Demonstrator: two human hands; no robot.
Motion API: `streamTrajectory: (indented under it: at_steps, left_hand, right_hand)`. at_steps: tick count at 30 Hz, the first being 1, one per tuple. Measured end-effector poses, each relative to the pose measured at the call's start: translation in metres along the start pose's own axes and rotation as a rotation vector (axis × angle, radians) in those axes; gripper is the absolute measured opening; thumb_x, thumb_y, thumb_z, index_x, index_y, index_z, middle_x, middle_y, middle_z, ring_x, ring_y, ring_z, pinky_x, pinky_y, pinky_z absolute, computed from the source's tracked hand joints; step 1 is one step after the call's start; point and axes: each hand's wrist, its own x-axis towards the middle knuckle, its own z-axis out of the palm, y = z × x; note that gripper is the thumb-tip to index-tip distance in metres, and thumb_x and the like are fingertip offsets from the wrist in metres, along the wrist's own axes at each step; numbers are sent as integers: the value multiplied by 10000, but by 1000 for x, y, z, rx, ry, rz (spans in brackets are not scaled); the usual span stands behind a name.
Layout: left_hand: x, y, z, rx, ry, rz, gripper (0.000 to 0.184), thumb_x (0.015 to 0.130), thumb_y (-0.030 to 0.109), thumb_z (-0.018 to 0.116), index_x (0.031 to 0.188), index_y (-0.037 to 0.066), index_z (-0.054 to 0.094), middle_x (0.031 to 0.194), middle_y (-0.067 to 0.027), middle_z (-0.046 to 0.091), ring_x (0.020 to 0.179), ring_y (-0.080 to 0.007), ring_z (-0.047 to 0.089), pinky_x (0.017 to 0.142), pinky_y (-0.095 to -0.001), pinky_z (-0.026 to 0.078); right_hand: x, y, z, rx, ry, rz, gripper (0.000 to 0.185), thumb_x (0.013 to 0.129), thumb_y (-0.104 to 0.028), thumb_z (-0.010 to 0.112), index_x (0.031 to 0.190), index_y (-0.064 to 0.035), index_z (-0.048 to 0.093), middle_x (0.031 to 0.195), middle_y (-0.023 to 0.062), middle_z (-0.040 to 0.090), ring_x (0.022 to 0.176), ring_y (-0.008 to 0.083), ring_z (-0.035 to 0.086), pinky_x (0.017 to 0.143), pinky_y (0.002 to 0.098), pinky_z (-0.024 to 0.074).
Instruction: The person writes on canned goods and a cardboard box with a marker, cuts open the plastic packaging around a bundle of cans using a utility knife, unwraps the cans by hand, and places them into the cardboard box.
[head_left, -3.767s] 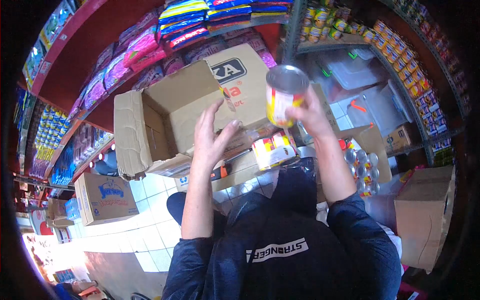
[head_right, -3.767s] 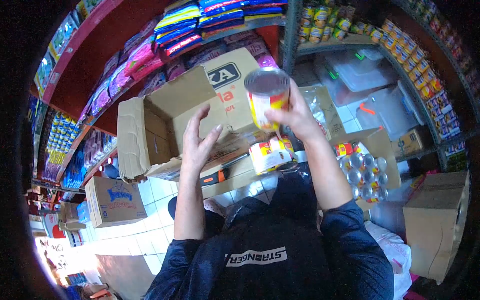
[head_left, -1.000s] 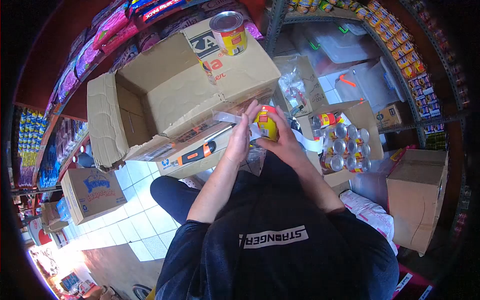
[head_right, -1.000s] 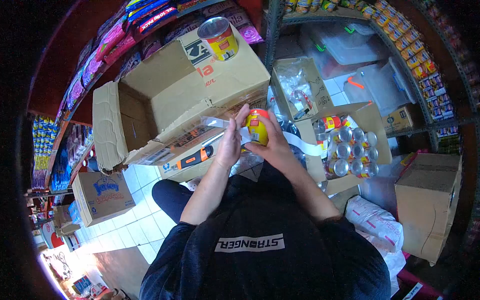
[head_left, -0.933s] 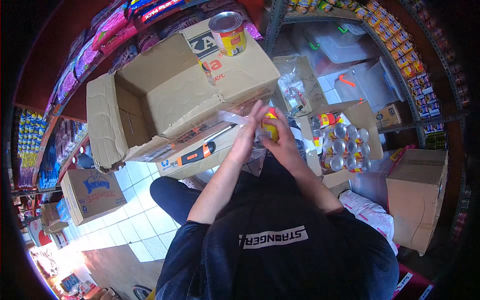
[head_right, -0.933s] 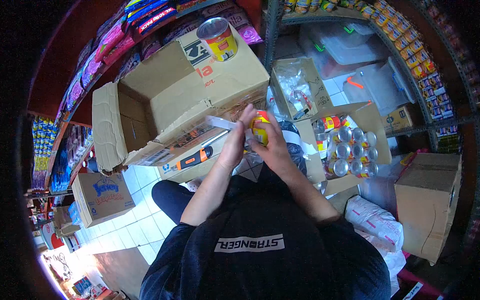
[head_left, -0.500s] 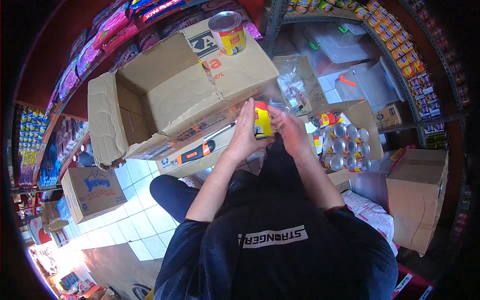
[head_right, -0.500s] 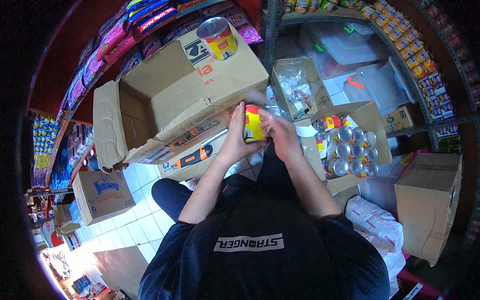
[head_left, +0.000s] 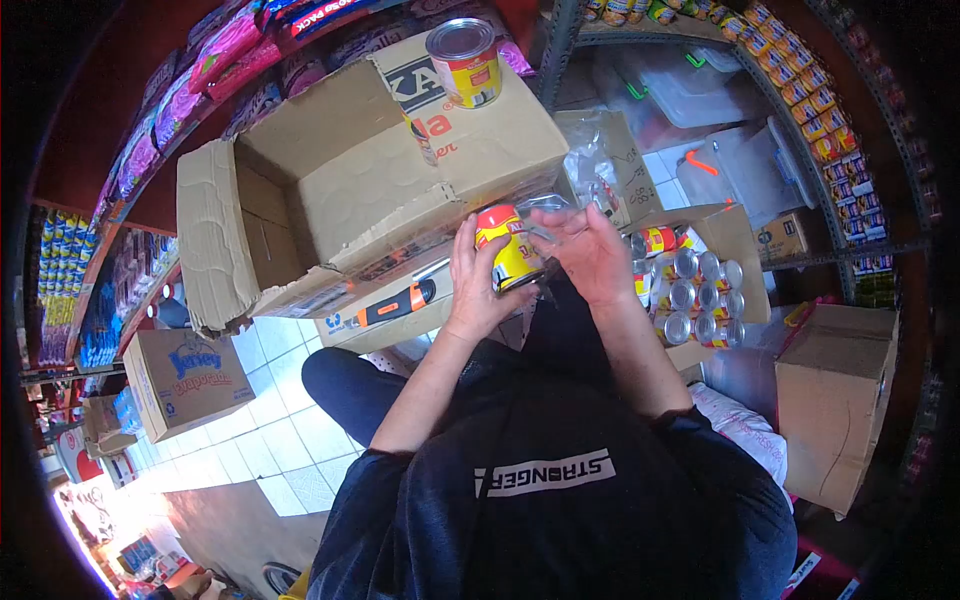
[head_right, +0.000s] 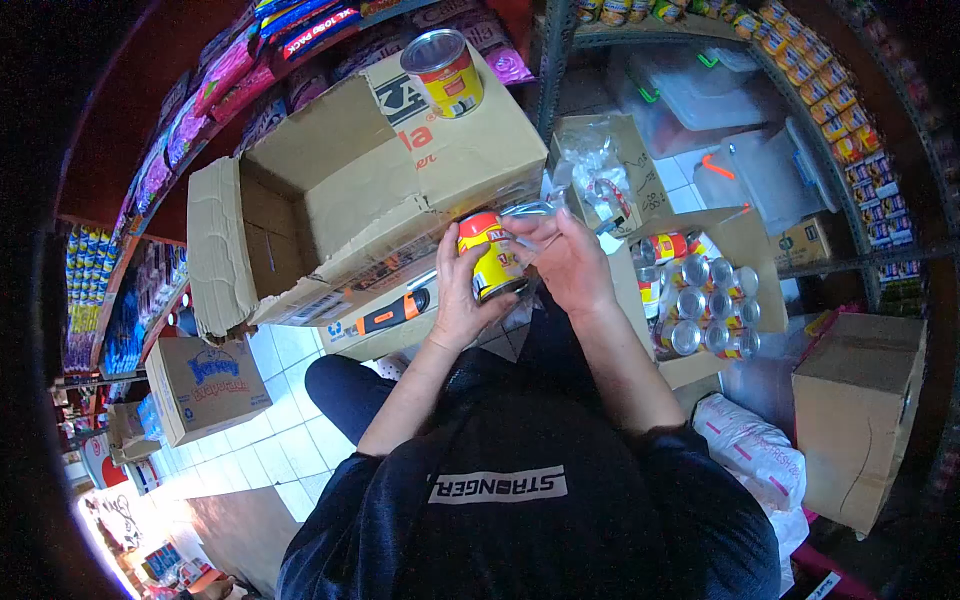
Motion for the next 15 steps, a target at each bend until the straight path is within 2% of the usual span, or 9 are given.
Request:
streamTrajectory:
  at_steps: [2,5,11,15]
  left_hand:
    - [5,10,-11,8,13,25,942,546,306,860,1335,128,379,1411,-257,240,1306,-448,252,1051,-505,272]
    - [13,23,-25,69,-35,-47,1037,481,313,880,1345,102,347,1354,-255,308,1258,-431,317,1035,-497,301]
    - [19,35,-42,151,-165,-123,969,499,273,865,1314,81,378,1280,-252,366,1186,-411,384,990,-483,356]
    - [7,25,-33,69,-91,-141,947,493,238,855,1305,106,385,1264,-238,365,1179,-413,388,979,-486,372]
  right_hand:
    - [-1,1,-2,34,-29,-8,397,975,-344,386,867,-73,655,1049,116,650,1171,302,508,1004,544,330]
    - [-2,5,-5,37,-30,-10,389,976,-335,388,841,-81,650,1008,108,657,1159,312,517,993,553,343]
    - [-4,-2,7,-24,-71,-39,362,963,-319,421,898,-43,645,1008,131,653,1117,319,547,998,532,355]
    - [-15,-20,11,-253,36,-129,318,946,-273,466,952,5,621,999,159,650,1043,290,590,959,457,407]
